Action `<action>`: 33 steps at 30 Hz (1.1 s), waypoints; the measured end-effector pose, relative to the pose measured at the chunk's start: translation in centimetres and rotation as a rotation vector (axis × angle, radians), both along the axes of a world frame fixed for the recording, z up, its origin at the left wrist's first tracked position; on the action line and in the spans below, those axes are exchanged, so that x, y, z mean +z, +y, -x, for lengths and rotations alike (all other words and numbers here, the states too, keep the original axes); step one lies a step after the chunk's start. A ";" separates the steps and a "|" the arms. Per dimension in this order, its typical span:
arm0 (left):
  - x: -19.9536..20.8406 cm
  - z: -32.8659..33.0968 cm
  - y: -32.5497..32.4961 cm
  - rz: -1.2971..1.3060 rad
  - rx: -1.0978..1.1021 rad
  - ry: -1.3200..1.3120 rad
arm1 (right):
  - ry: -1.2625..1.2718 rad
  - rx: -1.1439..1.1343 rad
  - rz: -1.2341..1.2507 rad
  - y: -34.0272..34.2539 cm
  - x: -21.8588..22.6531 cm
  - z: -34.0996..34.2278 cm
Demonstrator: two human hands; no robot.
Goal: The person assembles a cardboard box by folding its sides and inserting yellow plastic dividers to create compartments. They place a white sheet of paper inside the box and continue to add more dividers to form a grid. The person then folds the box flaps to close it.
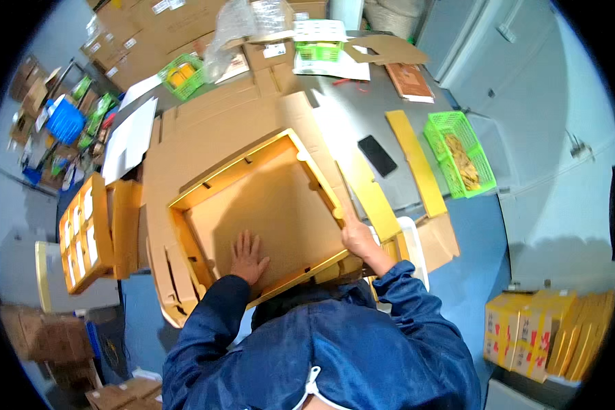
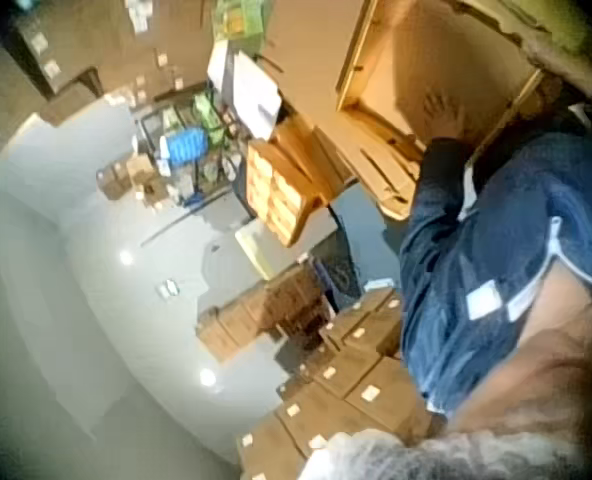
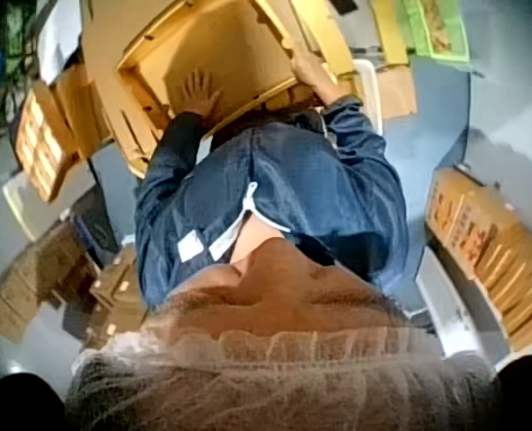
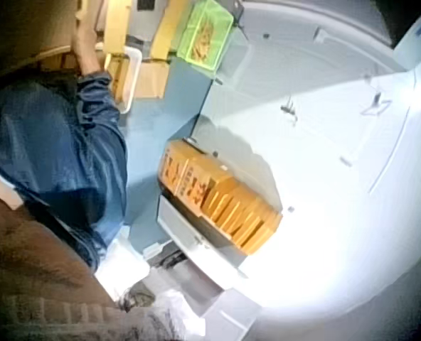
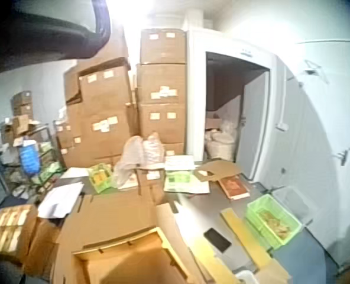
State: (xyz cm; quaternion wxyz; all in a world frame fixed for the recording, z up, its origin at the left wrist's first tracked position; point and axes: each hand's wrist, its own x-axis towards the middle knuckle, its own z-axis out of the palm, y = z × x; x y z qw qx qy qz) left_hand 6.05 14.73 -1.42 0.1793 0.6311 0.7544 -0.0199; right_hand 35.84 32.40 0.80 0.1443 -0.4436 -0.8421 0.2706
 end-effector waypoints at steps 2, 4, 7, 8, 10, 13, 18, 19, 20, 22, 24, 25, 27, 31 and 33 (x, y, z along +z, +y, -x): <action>-0.3 0.5 -0.8 -0.046 -0.039 0.016 | 0.193 0.019 -0.211 -0.5 -0.5 0.7; -0.7 1.2 -1.2 -0.049 -0.040 0.049 | 0.148 0.001 -0.128 -1.4 -0.8 -0.2; 2.2 1.1 0.6 0.092 -0.078 0.004 | 0.134 -0.059 0.058 -1.8 0.4 -0.3; 2.7 2.1 0.8 0.052 -0.087 -0.005 | 0.098 -0.100 0.103 -1.8 0.9 -0.6; 3.0 3.9 0.5 -0.077 -0.044 -0.043 | 0.111 -0.133 0.157 -1.5 1.6 -1.1; 4.4 9.0 -0.6 -0.363 0.102 -0.161 | 0.188 -0.108 0.195 -2.0 4.8 -1.4; 6.7 18.9 -1.7 -0.755 0.428 -0.177 | 0.087 -0.008 -0.228 -0.1 6.9 0.4; 6.6 21.3 -1.9 -0.754 0.471 -0.123 | 0.155 0.079 -0.223 0.3 7.7 2.1; 7.3 22.9 -1.5 -0.723 0.501 -0.105 | 0.138 0.157 -0.220 0.8 6.7 3.9; 8.2 26.9 -1.1 -0.681 0.522 0.002 | 0.113 0.295 -0.172 1.1 6.5 9.0; 8.3 30.9 0.1 -0.654 0.576 -0.003 | 0.029 0.401 -0.169 1.3 4.3 14.6; 7.9 32.9 0.7 -0.638 0.602 -0.005 | -0.013 0.453 -0.166 1.6 2.6 17.4; 6.9 36.2 2.6 -0.683 0.737 -0.168 | -0.031 0.492 -0.276 1.8 0.8 23.0; 1.0 43.9 7.4 -0.825 0.927 -0.322 | -0.160 0.459 -0.334 0.8 -1.3 28.4; -3.4 48.6 9.2 -0.872 1.057 -0.471 | -0.239 0.449 -0.337 0.5 -0.7 29.6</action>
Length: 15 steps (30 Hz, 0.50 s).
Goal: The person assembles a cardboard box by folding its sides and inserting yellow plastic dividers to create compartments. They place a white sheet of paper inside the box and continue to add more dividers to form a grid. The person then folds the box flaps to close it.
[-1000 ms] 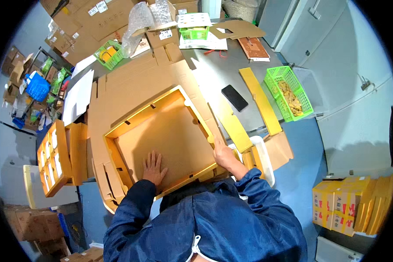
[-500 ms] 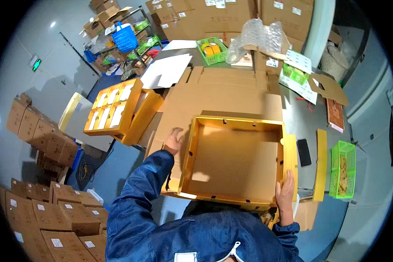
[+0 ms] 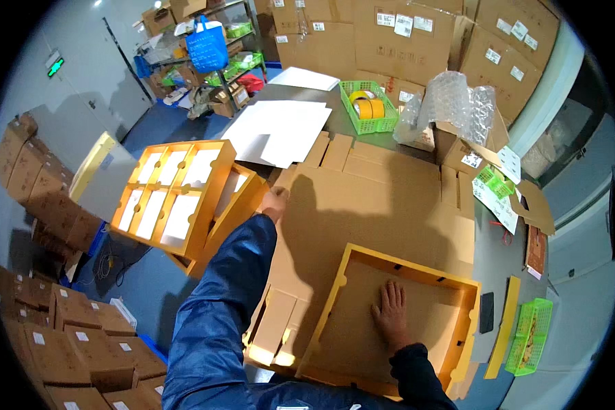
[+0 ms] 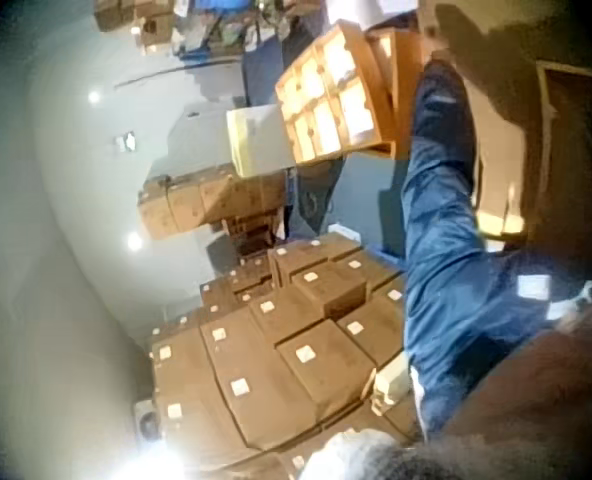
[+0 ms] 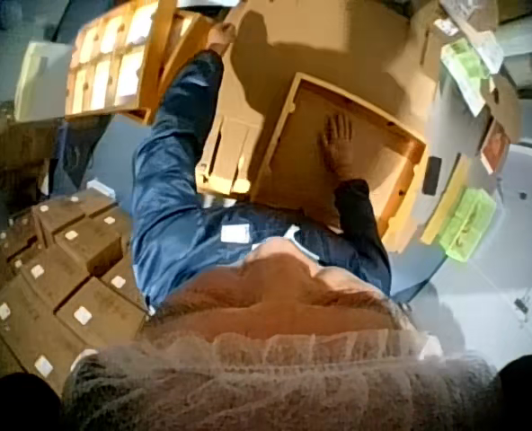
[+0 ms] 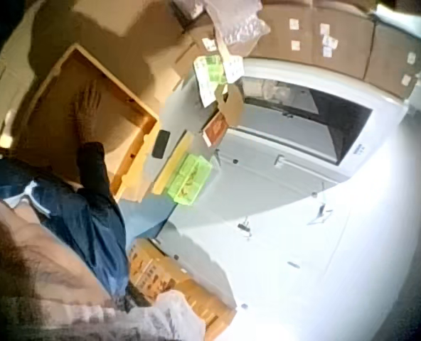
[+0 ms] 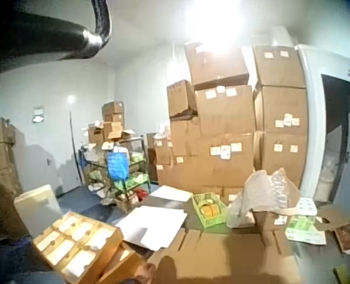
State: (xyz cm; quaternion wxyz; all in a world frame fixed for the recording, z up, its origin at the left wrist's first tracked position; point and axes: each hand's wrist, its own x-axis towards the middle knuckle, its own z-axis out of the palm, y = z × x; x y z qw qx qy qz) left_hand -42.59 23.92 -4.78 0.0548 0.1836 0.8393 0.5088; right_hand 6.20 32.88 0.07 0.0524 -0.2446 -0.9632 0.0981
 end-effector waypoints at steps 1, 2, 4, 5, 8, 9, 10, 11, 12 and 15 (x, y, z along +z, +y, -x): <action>0.1 -1.1 4.1 -0.054 -0.089 -0.119 | -0.057 -0.080 0.014 0.3 -0.6 -1.5; -1.7 2.1 3.6 -0.049 -0.002 -0.145 | -0.067 -0.073 0.050 0.2 -0.6 -1.2; -5.6 9.5 0.5 -0.043 0.199 -0.161 | -0.051 0.026 0.097 0.2 -0.1 0.8; -5.5 7.0 5.5 -0.091 0.123 -0.263 | -0.115 -0.052 0.087 0.3 0.2 -0.3; -7.0 13.1 3.5 -0.069 0.246 0.070 | -0.068 -0.008 0.116 0.5 0.4 0.8; -7.3 11.6 6.4 -0.223 0.205 -0.098 | -0.110 -0.063 0.112 0.5 0.6 0.5; -6.5 10.2 8.4 -0.367 0.178 -0.258 | -0.139 -0.108 0.113 0.5 0.9 0.3; -6.3 10.7 8.4 -0.517 0.184 -0.340 | -0.144 -0.112 0.124 0.4 0.8 0.6; -6.2 10.9 9.1 -0.388 0.392 -0.336 | -0.142 -0.115 0.109 0.4 0.4 0.5; -4.1 9.4 10.3 -0.544 0.409 -0.730 | -0.147 -0.148 0.078 0.3 -0.7 0.1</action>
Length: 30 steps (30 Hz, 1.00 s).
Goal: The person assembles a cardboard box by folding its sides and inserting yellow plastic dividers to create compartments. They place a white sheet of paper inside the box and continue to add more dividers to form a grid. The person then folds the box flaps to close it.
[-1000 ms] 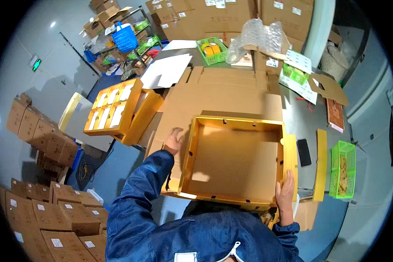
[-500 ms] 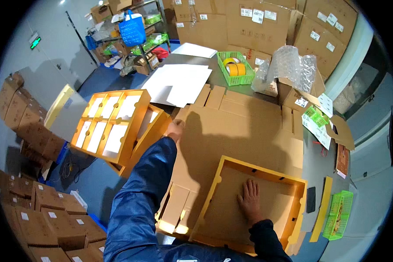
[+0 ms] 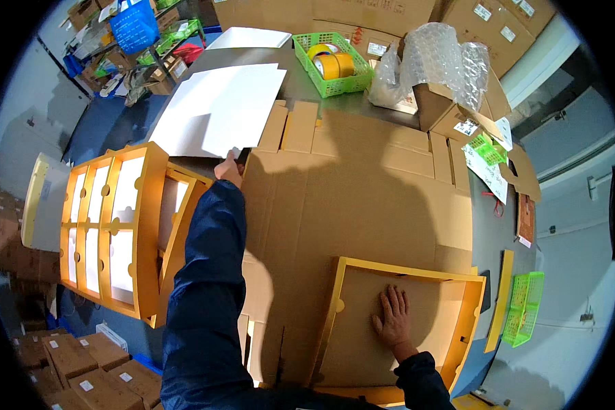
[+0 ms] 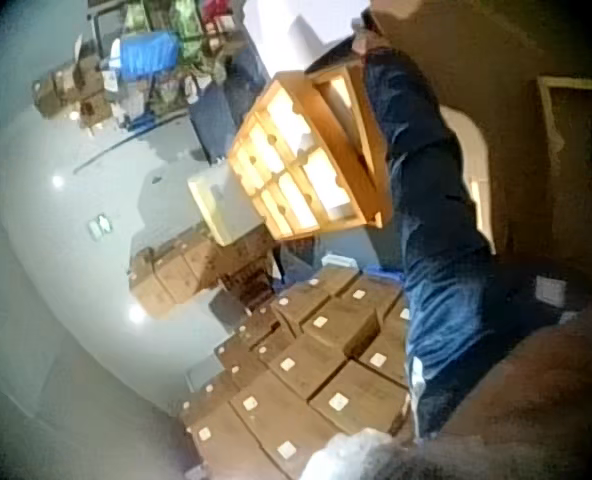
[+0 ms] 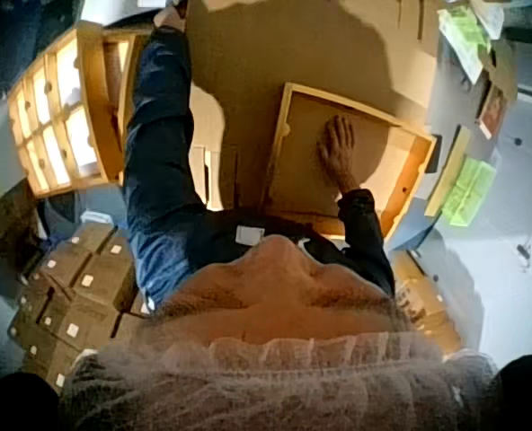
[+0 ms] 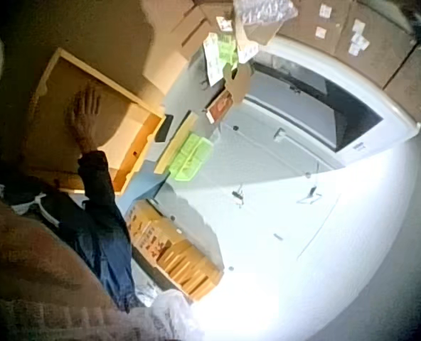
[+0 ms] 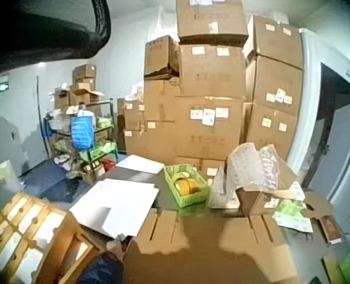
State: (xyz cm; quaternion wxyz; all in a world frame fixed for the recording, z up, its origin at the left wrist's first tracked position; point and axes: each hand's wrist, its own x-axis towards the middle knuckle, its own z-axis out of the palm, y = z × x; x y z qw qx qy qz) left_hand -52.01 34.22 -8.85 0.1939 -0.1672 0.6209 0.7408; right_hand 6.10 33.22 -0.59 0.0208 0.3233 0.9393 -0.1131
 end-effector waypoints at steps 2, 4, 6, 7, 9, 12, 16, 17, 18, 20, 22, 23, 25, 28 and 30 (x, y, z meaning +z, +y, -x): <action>-0.8 1.7 -0.6 -0.158 -0.004 -0.101 | 0.002 0.031 0.007 0.5 0.0 0.1; -0.9 2.7 -0.6 -0.203 -0.030 -0.021 | 0.003 0.028 0.031 0.3 0.5 0.5; -0.5 3.2 -0.2 -0.260 -0.063 0.043 | 0.008 0.025 0.046 0.4 0.7 0.5; 1.0 2.2 0.7 -0.324 -0.152 0.048 | 0.007 0.010 0.046 0.4 0.7 0.4; 4.2 -0.1 1.9 -0.382 -0.223 0.152 | 0.022 0.003 0.050 0.4 0.6 0.5; 8.0 -4.4 1.6 -0.380 -0.373 0.223 | 0.027 0.002 0.056 0.5 0.8 0.5; 7.0 -9.8 -2.3 -0.417 -0.436 0.095 | 0.007 -0.013 0.049 0.4 0.5 0.4; 5.6 -10.4 -3.2 -0.413 -0.453 -0.003 | 0.001 -0.021 0.053 0.4 0.0 0.1; 4.2 -11.1 -4.5 -0.384 -0.519 -0.009 | 0.033 -0.017 0.041 0.3 -0.1 0.1; 4.0 -12.4 -5.9 -0.335 -0.581 -0.082 | 0.022 -0.006 0.024 0.0 -0.1 0.1; 4.9 -13.2 -7.0 -0.289 -0.654 -0.160 | 0.019 0.003 0.028 0.2 0.0 0.2; 5.1 -13.5 -7.3 -0.181 -0.766 -0.130 | 0.027 0.022 0.010 0.3 0.0 0.2; 6.4 -13.1 -8.1 0.147 -1.110 -0.110 | 0.046 0.053 -0.026 0.5 -0.4 0.2; 7.7 -14.4 -7.6 1.044 -1.060 0.961 | 0.062 0.067 -0.051 0.4 -0.6 -0.1; 9.0 -15.3 -6.2 1.079 -0.761 1.324 | 0.087 0.056 -0.038 0.3 -0.3 0.1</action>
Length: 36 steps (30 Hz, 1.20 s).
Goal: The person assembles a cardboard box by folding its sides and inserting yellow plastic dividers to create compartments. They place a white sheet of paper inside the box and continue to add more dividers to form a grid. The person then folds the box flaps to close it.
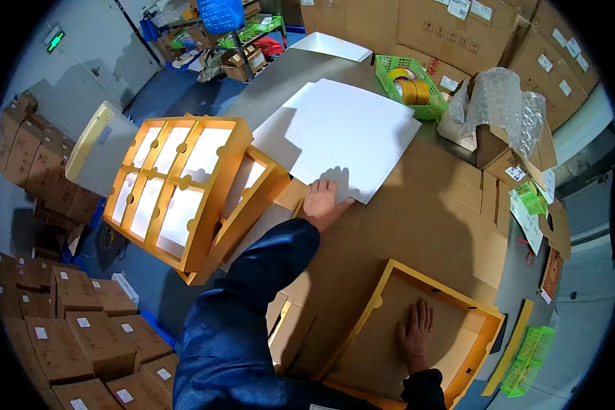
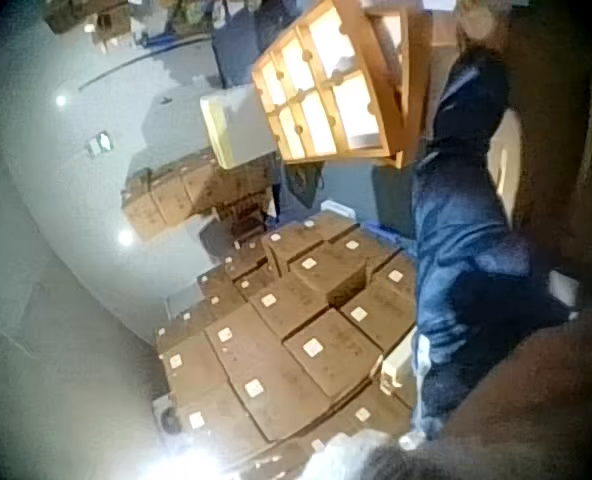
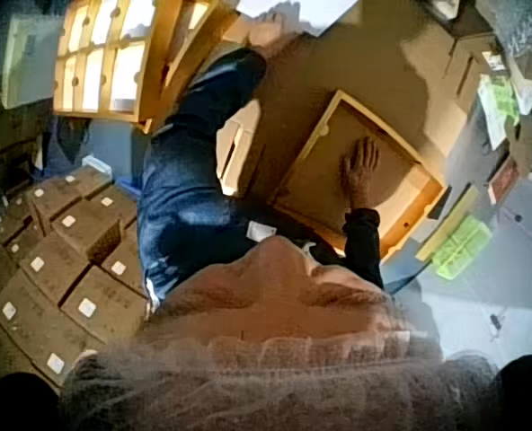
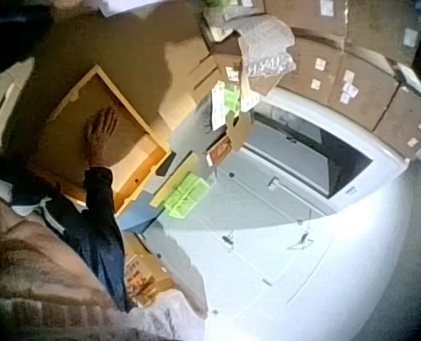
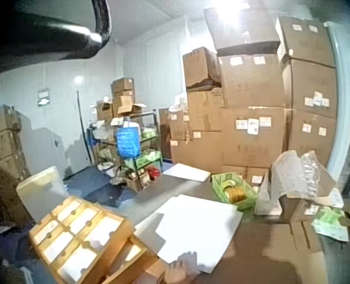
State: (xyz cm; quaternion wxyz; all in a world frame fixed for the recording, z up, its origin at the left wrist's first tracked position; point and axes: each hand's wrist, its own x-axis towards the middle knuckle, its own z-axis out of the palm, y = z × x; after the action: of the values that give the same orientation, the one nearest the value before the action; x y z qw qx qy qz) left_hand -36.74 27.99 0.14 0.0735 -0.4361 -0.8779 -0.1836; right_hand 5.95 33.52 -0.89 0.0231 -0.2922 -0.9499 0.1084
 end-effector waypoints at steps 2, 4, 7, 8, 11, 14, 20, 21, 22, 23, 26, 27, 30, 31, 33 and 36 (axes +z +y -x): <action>1.4 -0.8 1.6 0.104 0.017 -0.111 | 0.008 -0.001 0.002 0.1 0.1 -0.1; 0.2 -0.2 2.1 0.227 0.027 -0.170 | 0.007 0.004 -0.006 0.2 -0.4 -0.3; -0.1 1.0 2.5 0.317 -0.037 -0.258 | 0.011 -0.011 0.021 0.1 0.6 0.1; 0.4 1.1 2.1 0.296 -0.070 -0.243 | 0.012 -0.018 0.027 0.0 0.6 0.1; 1.3 2.0 2.0 0.241 -0.159 -0.195 | 0.021 -0.030 0.038 0.0 0.6 -0.1; 2.0 2.8 2.2 0.314 -0.191 -0.245 | 0.011 -0.037 0.029 -0.2 0.8 0.0; 1.0 2.9 3.3 0.287 -0.122 -0.218 | 0.013 -0.042 0.043 0.1 0.5 -0.3; 1.0 2.3 3.8 0.275 -0.060 -0.185 | 0.019 -0.035 0.046 0.1 0.5 -0.3; 0.3 2.2 4.7 0.259 0.006 -0.184 | 0.025 -0.016 0.048 0.3 0.5 -0.1; 0.9 1.2 5.6 0.239 0.008 -0.171 | 0.025 -0.012 0.048 0.3 0.6 -0.1; 0.7 0.4 6.7 0.223 -0.001 -0.226 | 0.002 -0.046 0.066 0.1 0.6 0.0; 0.0 0.4 7.0 0.245 0.010 -0.202 | -0.002 -0.052 0.061 0.2 0.8 0.0; -1.2 -0.6 7.6 0.383 0.035 -0.118 | 0.003 -0.060 0.063 -0.2 1.0 0.0; -0.9 -0.9 7.7 0.417 0.046 -0.120 | 0.021 -0.057 0.058 -0.2 0.8 0.0; -0.3 -1.3 7.7 0.484 0.065 -0.126 | 0.034 -0.046 0.052 -0.2 0.7 0.2; -0.1 -0.1 8.0 0.550 0.046 -0.189 | 0.026 -0.038 0.048 -0.2 0.9 0.1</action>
State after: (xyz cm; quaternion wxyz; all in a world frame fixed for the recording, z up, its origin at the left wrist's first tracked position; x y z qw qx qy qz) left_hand -36.60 35.94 0.04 -0.1253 -0.4007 -0.9073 0.0234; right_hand 5.88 33.35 0.03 0.0303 -0.3092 -0.9410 0.1343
